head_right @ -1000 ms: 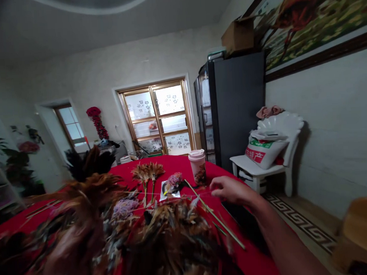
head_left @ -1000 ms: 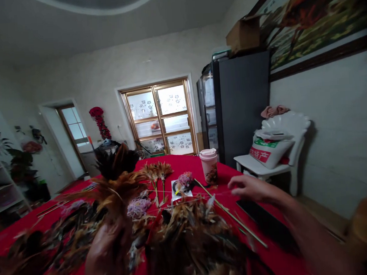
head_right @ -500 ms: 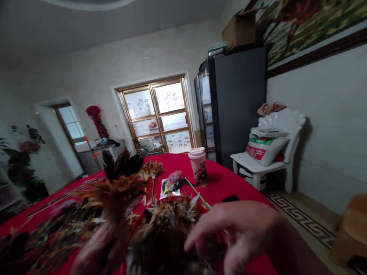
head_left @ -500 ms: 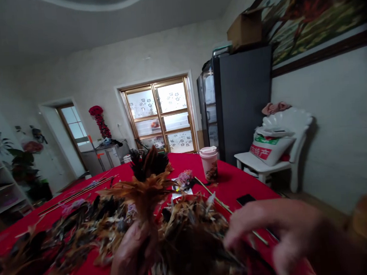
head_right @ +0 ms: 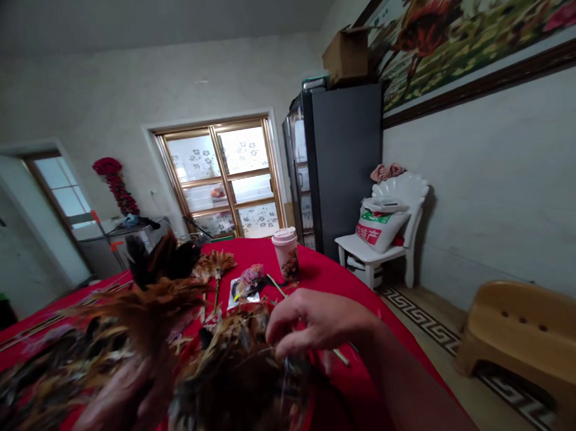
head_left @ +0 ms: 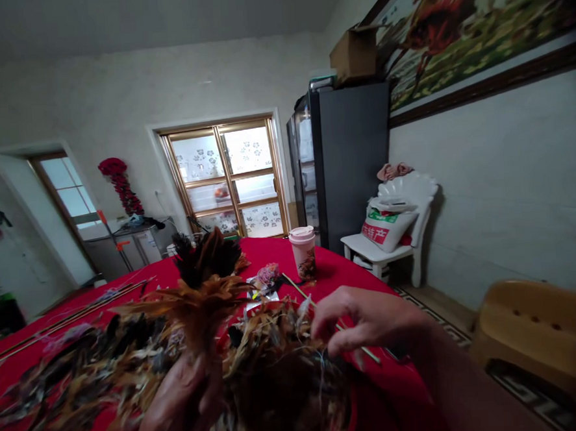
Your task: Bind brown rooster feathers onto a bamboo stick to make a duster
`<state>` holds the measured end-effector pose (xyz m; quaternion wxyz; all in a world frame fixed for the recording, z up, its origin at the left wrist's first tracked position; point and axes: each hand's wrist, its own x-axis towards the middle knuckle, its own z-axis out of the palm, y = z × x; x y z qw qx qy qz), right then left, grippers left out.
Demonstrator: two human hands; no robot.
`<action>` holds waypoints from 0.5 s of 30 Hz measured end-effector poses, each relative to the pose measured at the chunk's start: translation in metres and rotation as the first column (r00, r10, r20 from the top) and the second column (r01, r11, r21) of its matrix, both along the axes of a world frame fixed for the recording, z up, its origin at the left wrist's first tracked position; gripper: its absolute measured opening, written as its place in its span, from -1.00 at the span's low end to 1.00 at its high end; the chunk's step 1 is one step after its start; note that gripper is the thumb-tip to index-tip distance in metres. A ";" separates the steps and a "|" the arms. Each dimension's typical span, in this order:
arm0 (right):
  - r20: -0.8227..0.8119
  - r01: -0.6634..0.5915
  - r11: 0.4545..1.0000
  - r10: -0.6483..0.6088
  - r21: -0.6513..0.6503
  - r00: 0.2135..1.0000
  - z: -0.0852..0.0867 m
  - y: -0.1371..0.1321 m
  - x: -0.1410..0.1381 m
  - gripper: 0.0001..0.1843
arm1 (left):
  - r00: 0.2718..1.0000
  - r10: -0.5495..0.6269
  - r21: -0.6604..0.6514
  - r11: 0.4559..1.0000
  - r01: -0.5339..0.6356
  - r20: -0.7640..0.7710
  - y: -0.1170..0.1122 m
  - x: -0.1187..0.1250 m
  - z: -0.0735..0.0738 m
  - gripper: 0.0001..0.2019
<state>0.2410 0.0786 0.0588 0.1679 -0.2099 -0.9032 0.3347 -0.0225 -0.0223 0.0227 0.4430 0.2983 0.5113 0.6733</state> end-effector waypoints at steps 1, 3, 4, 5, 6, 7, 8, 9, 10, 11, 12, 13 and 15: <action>-0.046 -0.016 0.997 0.013 -0.076 0.999 0.000 -0.001 -0.003 -0.70 | 1.000 -0.006 0.003 1.000 0.006 0.007 0.000 0.001 0.000 -0.76; -0.174 0.049 0.984 -0.079 -0.173 0.982 -0.002 -0.005 -0.014 -0.68 | 0.999 -0.049 -0.011 0.999 0.049 0.022 0.000 0.006 -0.002 -0.80; -0.240 0.105 0.974 -0.153 -0.202 0.959 -0.005 -0.008 -0.023 -0.70 | 0.996 -0.083 -0.027 0.996 0.084 0.031 -0.001 0.009 -0.003 -0.81; -0.295 0.156 0.963 -0.218 -0.218 0.930 -0.009 -0.012 -0.033 -0.75 | 0.992 -0.118 -0.044 0.992 0.120 0.039 -0.001 0.013 -0.004 -0.81; -0.317 0.173 0.954 -0.247 -0.246 0.916 -0.014 -0.016 -0.045 -0.78 | 0.988 -0.145 -0.057 0.987 0.147 0.046 -0.001 0.018 -0.006 -0.81; -0.340 0.108 0.951 -0.208 -0.290 0.917 -0.019 -0.020 -0.057 -0.78 | 0.986 -0.158 -0.065 0.985 0.161 0.053 -0.001 0.022 -0.007 -0.80; -0.366 0.025 0.947 -0.148 -0.320 0.919 -0.026 -0.024 -0.069 -0.78 | 0.985 -0.159 -0.067 0.984 0.163 0.061 -0.001 0.025 -0.008 -0.79; -0.392 -0.042 0.944 -0.095 -0.327 0.915 -0.032 -0.028 -0.079 -0.75 | 0.985 -0.157 -0.063 0.985 0.161 0.068 0.000 0.028 -0.010 -0.77; -0.389 -0.090 0.943 -0.044 -0.320 0.920 -0.037 -0.032 -0.088 -0.73 | 0.985 -0.155 -0.056 0.986 0.160 0.075 0.000 0.031 -0.010 -0.74; -0.409 -0.099 0.936 -0.052 -0.338 0.911 -0.041 -0.035 -0.094 -0.69 | 0.984 -0.160 -0.048 0.985 0.164 0.083 0.001 0.032 -0.011 -0.72; -0.408 -0.081 0.941 -0.064 -0.328 0.911 -0.044 -0.038 -0.098 -0.69 | 0.982 -0.167 -0.041 0.984 0.171 0.088 0.002 0.033 -0.011 -0.71; -0.400 -0.031 0.953 -0.096 -0.301 0.911 -0.046 -0.040 -0.100 -0.72 | 0.980 -0.175 -0.036 0.983 0.178 0.090 0.003 0.033 -0.011 -0.70; -0.365 0.105 0.977 -0.167 -0.184 0.916 -0.046 -0.043 -0.099 -0.79 | 0.981 -0.169 -0.027 0.985 0.172 0.090 0.005 0.031 -0.012 -0.69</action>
